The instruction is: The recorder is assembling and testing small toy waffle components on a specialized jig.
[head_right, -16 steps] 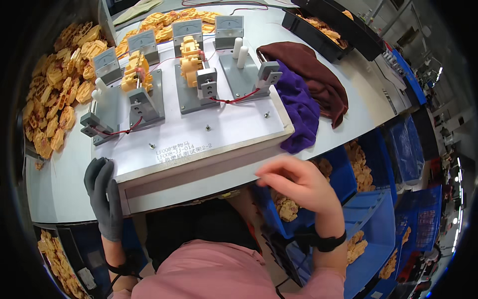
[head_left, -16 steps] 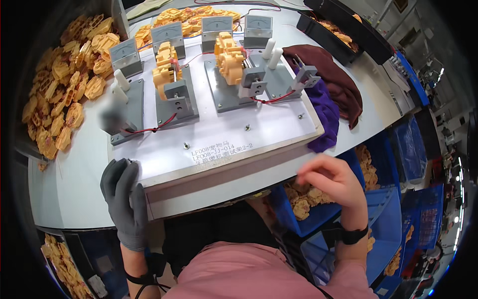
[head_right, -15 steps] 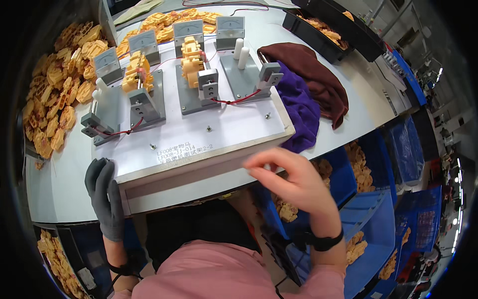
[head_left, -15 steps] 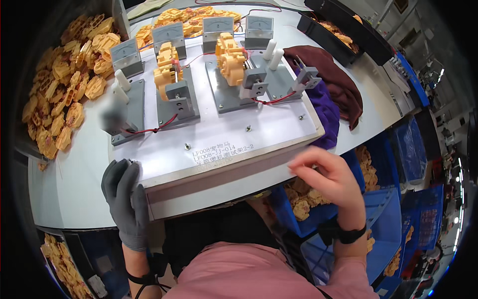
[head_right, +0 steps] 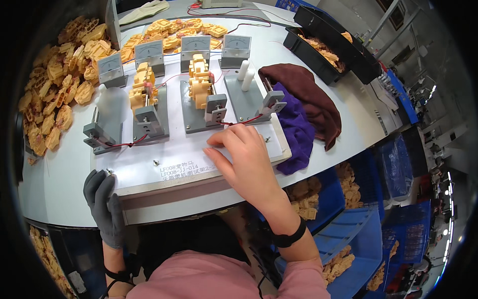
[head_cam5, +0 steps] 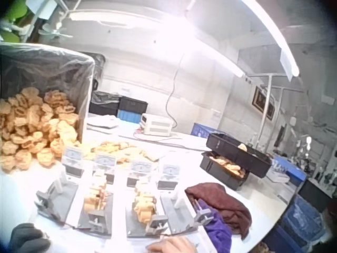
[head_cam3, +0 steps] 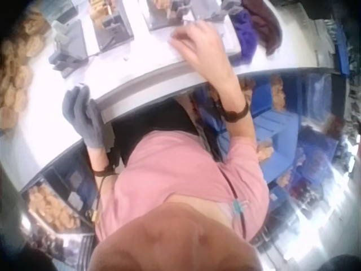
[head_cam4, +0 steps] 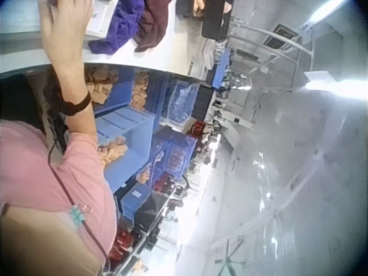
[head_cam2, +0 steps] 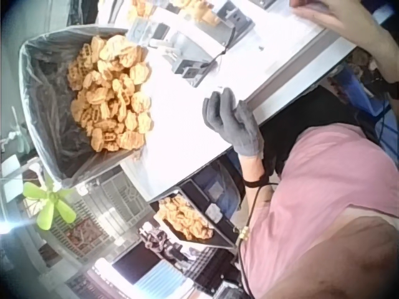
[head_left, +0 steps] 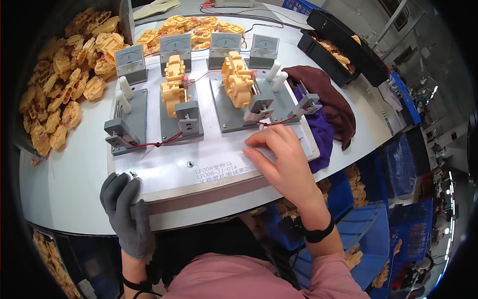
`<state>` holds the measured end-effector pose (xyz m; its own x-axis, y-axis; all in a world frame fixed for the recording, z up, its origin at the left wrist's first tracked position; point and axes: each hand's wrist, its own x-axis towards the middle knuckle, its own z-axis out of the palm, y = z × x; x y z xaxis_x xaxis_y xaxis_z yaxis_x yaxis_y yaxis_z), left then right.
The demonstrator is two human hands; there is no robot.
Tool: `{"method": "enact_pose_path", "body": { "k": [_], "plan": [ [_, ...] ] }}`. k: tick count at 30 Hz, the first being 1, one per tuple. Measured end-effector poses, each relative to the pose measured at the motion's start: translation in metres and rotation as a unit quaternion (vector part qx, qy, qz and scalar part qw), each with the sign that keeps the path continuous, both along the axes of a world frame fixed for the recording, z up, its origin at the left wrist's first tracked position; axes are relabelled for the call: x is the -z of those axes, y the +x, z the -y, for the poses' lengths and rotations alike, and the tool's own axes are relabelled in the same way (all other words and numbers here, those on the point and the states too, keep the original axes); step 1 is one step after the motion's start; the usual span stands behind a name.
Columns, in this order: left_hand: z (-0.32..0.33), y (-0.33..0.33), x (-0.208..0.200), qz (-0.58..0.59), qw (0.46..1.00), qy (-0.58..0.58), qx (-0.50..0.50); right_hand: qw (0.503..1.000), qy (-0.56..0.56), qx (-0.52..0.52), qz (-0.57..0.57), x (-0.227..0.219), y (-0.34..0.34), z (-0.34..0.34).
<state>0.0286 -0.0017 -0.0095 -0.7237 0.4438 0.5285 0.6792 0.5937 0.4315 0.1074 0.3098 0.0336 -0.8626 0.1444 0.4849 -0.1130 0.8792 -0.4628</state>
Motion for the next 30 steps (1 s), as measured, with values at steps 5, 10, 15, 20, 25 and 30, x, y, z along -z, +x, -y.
{"method": "enact_pose_path", "body": {
  "k": [5,10,15,20,25,30],
  "plan": [
    [-0.0048,-0.0007,0.0059,0.010,1.000,0.028,-0.008,0.999,-0.032,0.004,0.042,-0.0025,0.0050,-0.0073],
    [-0.0041,0.0002,0.0057,0.004,0.999,0.036,0.000,0.998,-0.037,-0.005,0.047,0.0008,0.0058,-0.0073],
    [-0.0046,-0.0017,0.0063,-0.010,0.999,0.037,0.002,0.998,-0.053,0.017,0.018,0.0021,0.0030,-0.0031],
    [-0.0033,-0.0024,0.0064,-0.019,0.999,0.036,0.001,0.999,-0.041,0.018,0.008,0.0039,0.0006,-0.0007],
    [-0.0041,-0.0027,0.0069,-0.017,0.999,0.049,-0.001,0.998,-0.051,0.027,0.011,0.0042,0.0012,-0.0006],
    [-0.0046,-0.0044,0.0099,-0.017,0.998,0.055,-0.003,0.999,-0.037,0.032,0.003,0.0061,0.0027,-0.0003]
  ]
}}
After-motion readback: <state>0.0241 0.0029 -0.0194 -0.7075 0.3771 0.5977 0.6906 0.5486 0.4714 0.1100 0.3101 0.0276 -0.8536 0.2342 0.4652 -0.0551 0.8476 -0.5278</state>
